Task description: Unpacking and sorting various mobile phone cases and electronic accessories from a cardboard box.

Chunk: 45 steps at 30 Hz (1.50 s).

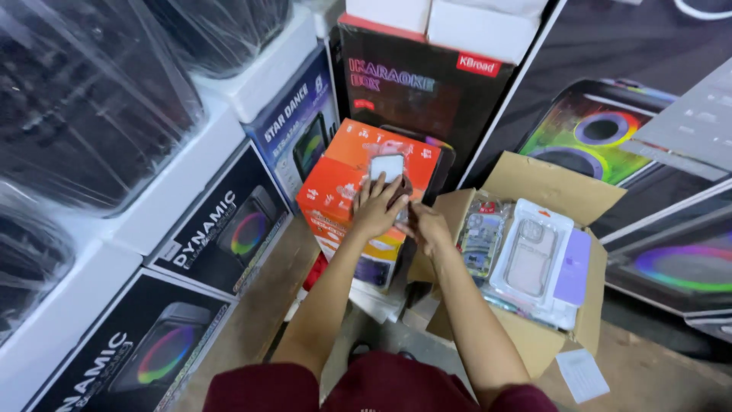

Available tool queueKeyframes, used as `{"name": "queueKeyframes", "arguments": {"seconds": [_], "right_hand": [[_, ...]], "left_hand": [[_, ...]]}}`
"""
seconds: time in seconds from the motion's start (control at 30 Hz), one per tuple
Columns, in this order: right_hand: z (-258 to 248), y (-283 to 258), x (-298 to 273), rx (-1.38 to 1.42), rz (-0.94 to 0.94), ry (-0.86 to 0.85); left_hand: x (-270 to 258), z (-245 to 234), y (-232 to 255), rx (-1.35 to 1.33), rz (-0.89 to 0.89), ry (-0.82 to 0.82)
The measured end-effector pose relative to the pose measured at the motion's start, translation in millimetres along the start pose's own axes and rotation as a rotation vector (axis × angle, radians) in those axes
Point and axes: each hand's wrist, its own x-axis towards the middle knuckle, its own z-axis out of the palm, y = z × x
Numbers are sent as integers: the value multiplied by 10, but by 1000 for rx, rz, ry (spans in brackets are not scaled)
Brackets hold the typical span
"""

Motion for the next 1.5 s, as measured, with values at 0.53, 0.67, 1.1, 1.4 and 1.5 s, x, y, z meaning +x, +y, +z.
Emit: {"name": "queueKeyframes", "arguments": {"seconds": [0.53,0.67,1.1,1.4,1.5], "right_hand": [[-115,361,202,16,-179,89],[-204,685,536,-190,-219,138],[-138,594,449,-139,-123,138],[-185,421,384,-237,-138,131],[-108,285,255,-87,-82,99]], "left_hand": [[98,-119,-546,-914,-29,508],[154,-126,-195,-36,-71,220],[1332,225,-292,169,-74,162],[1096,487,-72,242,269,180],[1798,303,-99,338,215,156]]}}
